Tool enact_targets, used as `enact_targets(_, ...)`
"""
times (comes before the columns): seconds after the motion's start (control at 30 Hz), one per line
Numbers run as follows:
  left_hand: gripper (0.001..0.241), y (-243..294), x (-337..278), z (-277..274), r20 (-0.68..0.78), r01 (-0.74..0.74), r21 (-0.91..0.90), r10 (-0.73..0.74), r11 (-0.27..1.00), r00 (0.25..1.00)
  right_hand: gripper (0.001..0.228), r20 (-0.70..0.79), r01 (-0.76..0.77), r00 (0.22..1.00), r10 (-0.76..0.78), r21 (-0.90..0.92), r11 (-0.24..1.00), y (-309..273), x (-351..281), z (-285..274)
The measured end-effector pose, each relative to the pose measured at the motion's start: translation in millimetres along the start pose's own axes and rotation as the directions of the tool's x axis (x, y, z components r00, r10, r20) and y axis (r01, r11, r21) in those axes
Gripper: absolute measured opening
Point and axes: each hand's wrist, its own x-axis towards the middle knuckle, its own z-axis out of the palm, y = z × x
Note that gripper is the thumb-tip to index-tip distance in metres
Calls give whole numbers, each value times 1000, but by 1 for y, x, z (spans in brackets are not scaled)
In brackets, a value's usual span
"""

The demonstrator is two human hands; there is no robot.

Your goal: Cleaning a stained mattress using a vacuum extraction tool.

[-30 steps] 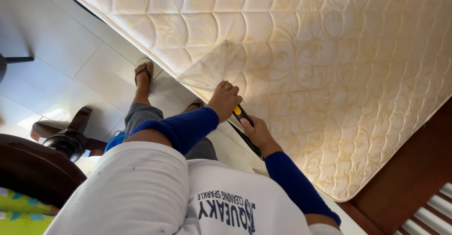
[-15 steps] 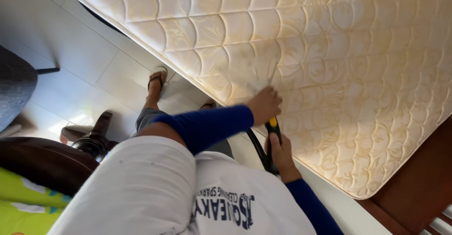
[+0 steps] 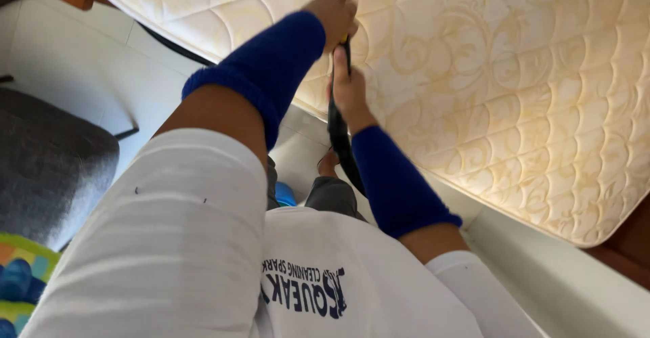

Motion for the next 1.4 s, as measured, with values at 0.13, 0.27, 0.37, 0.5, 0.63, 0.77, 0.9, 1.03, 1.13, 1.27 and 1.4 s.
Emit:
enact_targets(0.13,27,35,-47,-4,142,-189,-9,189,982,972,70,-11,66,998,-67,-52,996,59,-55,13)
enact_targets(0.27,24,63,-91,9,127,-257,-7,255,966,958,65,-41,-15,999,17,49,999,85,-107,34)
enact_targets(0.37,22,75,-118,11,189,-239,-183,272,954,944,63,-22,-25,999,29,128,991,100,-133,48)
enact_targets(0.5,24,96,-141,18,177,-238,-253,287,938,941,64,-37,-103,994,107,82,991,111,-163,55)
enact_targets(0.63,28,106,-161,31,195,-243,-293,306,925,932,60,-51,-141,988,146,85,986,120,-184,69)
enact_targets(0.77,20,119,-180,26,182,-243,-294,304,924,935,57,-116,-134,983,142,73,988,128,-208,71)
enact_targets(0.9,26,118,-196,20,3,-285,-259,296,923,955,50,-146,-2,989,9,47,999,109,-224,67)
enact_targets(1.03,25,59,-208,3,-90,-272,-264,257,926,962,50,-120,47,991,-50,-25,999,61,-203,99)
enact_targets(1.13,31,-28,-232,-3,-134,-208,-286,176,935,975,60,-88,51,993,-84,-324,945,12,-152,144)
enact_targets(1.27,37,-116,-284,-5,-106,-141,-290,114,947,988,65,15,61,998,-60,-331,941,-31,-114,208)
enact_targets(1.4,39,-155,-304,22,-126,-135,-297,101,945,987,66,44,34,999,-23,-289,957,-21,-96,255)
